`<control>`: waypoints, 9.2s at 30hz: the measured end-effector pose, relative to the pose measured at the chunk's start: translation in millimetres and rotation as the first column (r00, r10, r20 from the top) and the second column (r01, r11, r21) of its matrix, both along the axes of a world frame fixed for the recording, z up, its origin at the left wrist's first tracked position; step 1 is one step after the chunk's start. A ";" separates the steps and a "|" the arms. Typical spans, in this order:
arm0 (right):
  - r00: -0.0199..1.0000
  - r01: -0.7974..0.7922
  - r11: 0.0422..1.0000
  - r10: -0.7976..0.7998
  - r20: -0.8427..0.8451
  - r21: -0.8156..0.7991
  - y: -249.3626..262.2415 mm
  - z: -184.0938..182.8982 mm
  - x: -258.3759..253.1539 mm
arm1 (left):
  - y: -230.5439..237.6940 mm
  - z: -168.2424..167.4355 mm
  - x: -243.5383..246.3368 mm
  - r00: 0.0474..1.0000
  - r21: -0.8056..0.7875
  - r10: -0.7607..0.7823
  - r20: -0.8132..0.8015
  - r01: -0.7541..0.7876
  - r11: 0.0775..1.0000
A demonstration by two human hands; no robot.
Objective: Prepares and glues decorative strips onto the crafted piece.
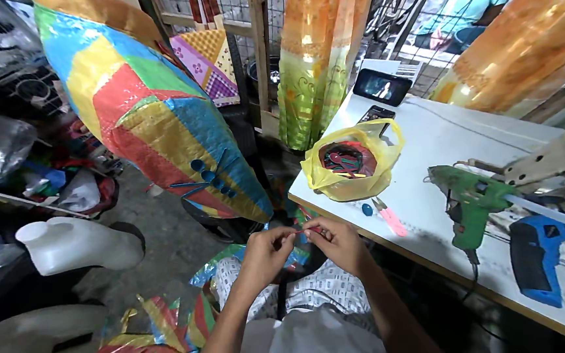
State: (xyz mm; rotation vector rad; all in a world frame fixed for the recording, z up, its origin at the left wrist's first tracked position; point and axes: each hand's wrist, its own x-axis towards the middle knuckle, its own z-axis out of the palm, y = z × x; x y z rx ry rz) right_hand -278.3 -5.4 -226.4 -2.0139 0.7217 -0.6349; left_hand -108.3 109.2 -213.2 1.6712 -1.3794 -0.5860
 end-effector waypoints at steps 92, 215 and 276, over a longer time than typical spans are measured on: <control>0.700 0.074 0.956 -0.253 -0.668 -0.285 -170.5 44.9 15.5 | -213.0 10.3 -21.2 0.822 0.057 -0.015 0.569 -0.022 0.998; 0.874 0.239 0.922 -0.341 0.346 0.305 -36.9 -1.4 -82.4 | -102.4 -6.9 -83.0 0.834 -0.021 -0.269 -0.481 0.296 0.955; 0.802 0.476 0.808 -0.560 -0.206 -0.346 -77.2 -16.3 -84.1 | -24.3 -24.3 -43.8 0.576 0.101 -0.073 -0.814 0.265 0.959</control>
